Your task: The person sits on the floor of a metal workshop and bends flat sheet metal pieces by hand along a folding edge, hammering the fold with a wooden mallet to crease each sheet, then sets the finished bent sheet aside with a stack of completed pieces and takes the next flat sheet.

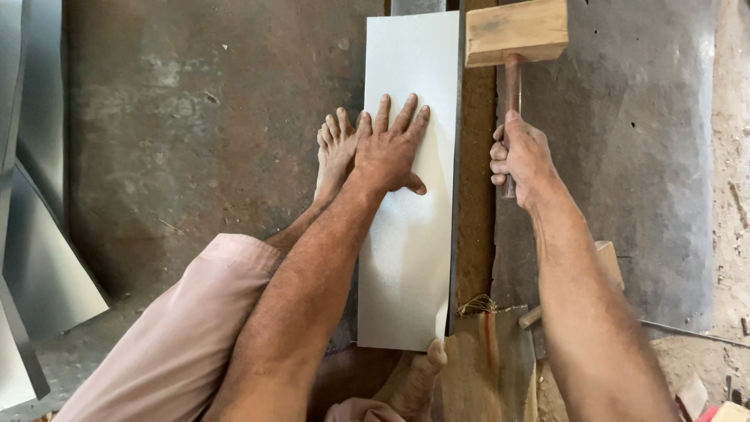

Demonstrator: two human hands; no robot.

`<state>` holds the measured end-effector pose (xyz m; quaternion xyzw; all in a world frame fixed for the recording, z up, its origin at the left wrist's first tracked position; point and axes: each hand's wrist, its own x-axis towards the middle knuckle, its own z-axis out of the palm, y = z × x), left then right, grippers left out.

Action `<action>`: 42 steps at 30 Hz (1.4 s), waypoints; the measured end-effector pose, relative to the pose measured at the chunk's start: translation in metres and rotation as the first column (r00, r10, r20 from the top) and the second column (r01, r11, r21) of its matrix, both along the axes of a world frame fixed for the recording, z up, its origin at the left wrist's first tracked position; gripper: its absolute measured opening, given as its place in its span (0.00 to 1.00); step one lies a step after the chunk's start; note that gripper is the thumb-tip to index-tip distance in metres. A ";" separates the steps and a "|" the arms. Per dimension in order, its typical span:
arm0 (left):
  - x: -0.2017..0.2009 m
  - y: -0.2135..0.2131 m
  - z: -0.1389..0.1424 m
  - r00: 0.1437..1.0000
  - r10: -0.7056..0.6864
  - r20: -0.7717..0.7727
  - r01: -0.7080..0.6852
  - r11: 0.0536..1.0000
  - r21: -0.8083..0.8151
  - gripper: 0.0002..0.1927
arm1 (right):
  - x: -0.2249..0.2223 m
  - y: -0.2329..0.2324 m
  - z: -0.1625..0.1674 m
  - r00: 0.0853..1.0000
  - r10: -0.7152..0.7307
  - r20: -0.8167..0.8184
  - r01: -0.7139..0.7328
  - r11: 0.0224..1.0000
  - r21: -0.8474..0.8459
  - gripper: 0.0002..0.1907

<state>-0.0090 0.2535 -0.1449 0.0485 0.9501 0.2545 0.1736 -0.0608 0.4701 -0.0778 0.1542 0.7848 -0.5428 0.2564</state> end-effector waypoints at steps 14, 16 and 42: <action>0.001 -0.002 0.004 1.000 -0.011 0.022 0.011 1.000 0.016 0.76 | -0.016 -0.007 0.006 0.349 0.286 -0.892 0.151 0.923 0.355 0.20; 0.001 -0.002 0.005 1.000 -0.014 0.026 0.014 1.000 0.007 0.76 | -0.022 -0.011 0.005 0.557 0.356 -0.750 0.083 0.875 0.477 0.19; -0.003 -0.004 0.008 0.999 -0.034 0.026 0.035 0.999 -0.028 0.76 | 0.050 -0.009 -0.001 0.715 0.221 -0.663 0.113 0.900 0.421 0.20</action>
